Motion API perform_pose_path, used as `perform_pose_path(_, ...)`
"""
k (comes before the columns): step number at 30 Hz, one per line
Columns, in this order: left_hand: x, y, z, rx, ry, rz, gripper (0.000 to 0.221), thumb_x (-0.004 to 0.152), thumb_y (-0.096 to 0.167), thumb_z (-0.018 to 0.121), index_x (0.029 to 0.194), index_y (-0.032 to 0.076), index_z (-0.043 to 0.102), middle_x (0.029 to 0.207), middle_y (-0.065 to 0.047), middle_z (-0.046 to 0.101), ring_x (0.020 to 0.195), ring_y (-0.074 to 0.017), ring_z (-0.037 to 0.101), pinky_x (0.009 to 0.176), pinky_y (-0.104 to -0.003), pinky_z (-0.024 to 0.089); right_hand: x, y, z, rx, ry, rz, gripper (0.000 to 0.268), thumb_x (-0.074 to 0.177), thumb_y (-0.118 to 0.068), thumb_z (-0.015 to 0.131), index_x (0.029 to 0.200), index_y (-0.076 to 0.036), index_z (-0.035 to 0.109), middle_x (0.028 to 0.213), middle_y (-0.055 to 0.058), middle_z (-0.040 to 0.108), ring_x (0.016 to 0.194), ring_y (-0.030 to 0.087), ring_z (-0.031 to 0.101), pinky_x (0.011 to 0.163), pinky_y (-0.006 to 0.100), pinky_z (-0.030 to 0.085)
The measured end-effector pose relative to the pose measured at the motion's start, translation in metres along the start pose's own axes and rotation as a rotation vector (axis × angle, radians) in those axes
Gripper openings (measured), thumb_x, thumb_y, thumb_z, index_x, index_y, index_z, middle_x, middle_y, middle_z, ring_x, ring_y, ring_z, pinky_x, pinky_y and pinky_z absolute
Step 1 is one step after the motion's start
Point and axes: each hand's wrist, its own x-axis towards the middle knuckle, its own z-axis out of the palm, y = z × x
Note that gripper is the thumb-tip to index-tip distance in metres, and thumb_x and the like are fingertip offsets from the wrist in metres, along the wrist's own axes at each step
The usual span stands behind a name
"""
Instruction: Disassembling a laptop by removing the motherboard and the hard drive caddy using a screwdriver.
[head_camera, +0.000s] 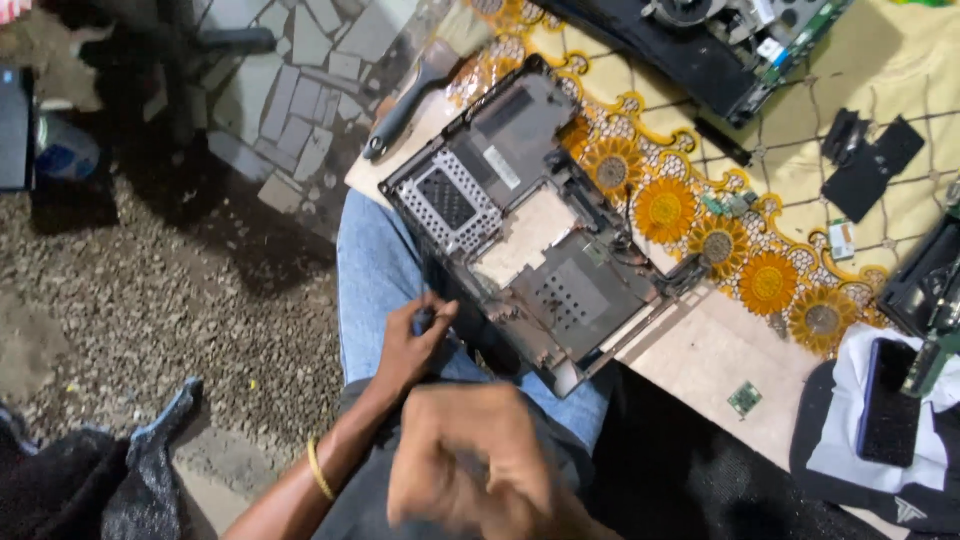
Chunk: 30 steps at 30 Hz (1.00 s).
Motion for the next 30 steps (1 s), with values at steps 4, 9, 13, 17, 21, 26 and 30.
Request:
perform_pose_path(4,-0.004,0.026,-0.014,-0.081,0.198,0.013,0.027,0.107,0.024,0.077,0.084,0.01,0.078,0.053,-0.007,0.061,0.054,-0.0194,0.056,0.06,-0.038,0.051,0.031,0.11,-0.05,-0.125,0.33,-0.036,0.026,0.098,-0.022,0.075,0.082,-0.002,0.078,0.061,0.011,0.071,0.053,0.02,0.069,0.048,0.031,0.054)
perform_pose_path(9,0.026,0.09,-0.04,-0.038,0.484,0.409,0.02,0.115,0.027,0.072,0.109,0.009,0.08,0.062,-0.008,0.062,0.054,-0.0177,0.063,0.069,-0.033,0.054,0.049,0.138,-0.086,0.092,0.703,0.126,0.042,0.105,-0.023,0.073,0.136,0.005,0.073,0.133,0.024,0.079,0.108,0.033,0.082,0.072,0.033,0.068)
perform_pose_path(13,0.061,0.121,-0.052,0.182,0.481,0.691,0.032,0.118,0.019,0.069,0.143,0.0,0.072,0.126,-0.025,0.07,0.12,-0.042,0.072,0.107,-0.054,0.054,0.061,0.141,-0.087,0.172,0.752,0.12,0.044,0.104,-0.019,0.073,0.14,0.006,0.068,0.136,0.026,0.074,0.109,0.036,0.081,0.068,0.031,0.069)
perform_pose_path(17,0.085,0.114,-0.05,0.249,0.32,0.617,0.032,0.11,0.013,0.074,0.139,-0.002,0.075,0.131,-0.025,0.071,0.118,-0.0501,0.072,0.108,-0.063,0.054,0.066,0.139,-0.082,0.203,0.786,0.149,0.041,0.104,-0.017,0.073,0.138,0.006,0.069,0.136,0.027,0.073,0.104,0.037,0.082,0.063,0.033,0.069)
perform_pose_path(21,0.095,0.096,-0.048,0.289,0.292,0.649,0.036,0.103,0.009,0.08,0.139,0.004,0.078,0.132,-0.018,0.075,0.115,-0.048,0.074,0.1,-0.058,0.058,0.073,0.145,-0.082,0.254,0.86,0.138,0.042,0.101,-0.015,0.076,0.137,0.004,0.064,0.123,0.02,0.075,0.087,0.027,0.081,0.06,0.025,0.065)
perform_pose_path(26,0.09,0.101,-0.051,0.279,0.292,0.623,0.037,0.1,0.004,0.081,0.137,0.002,0.078,0.13,-0.021,0.075,0.116,-0.0494,0.074,0.103,-0.059,0.058,0.095,0.174,-0.091,0.195,0.931,0.104,0.055,0.096,-0.018,0.087,0.133,0.006,0.054,0.104,0.018,0.068,0.07,0.031,0.08,0.047,0.031,0.064)
perform_pose_path(30,0.093,0.098,-0.051,0.238,0.281,0.621,0.035,0.101,0.008,0.082,0.136,0.005,0.077,0.131,-0.019,0.076,0.12,-0.0488,0.075,0.105,-0.059,0.057,0.103,0.172,-0.103,0.044,0.879,0.151,0.041,0.099,-0.021,0.085,0.119,0.009,0.066,0.096,0.016,0.07,0.064,0.028,0.081,0.044,0.028,0.064)
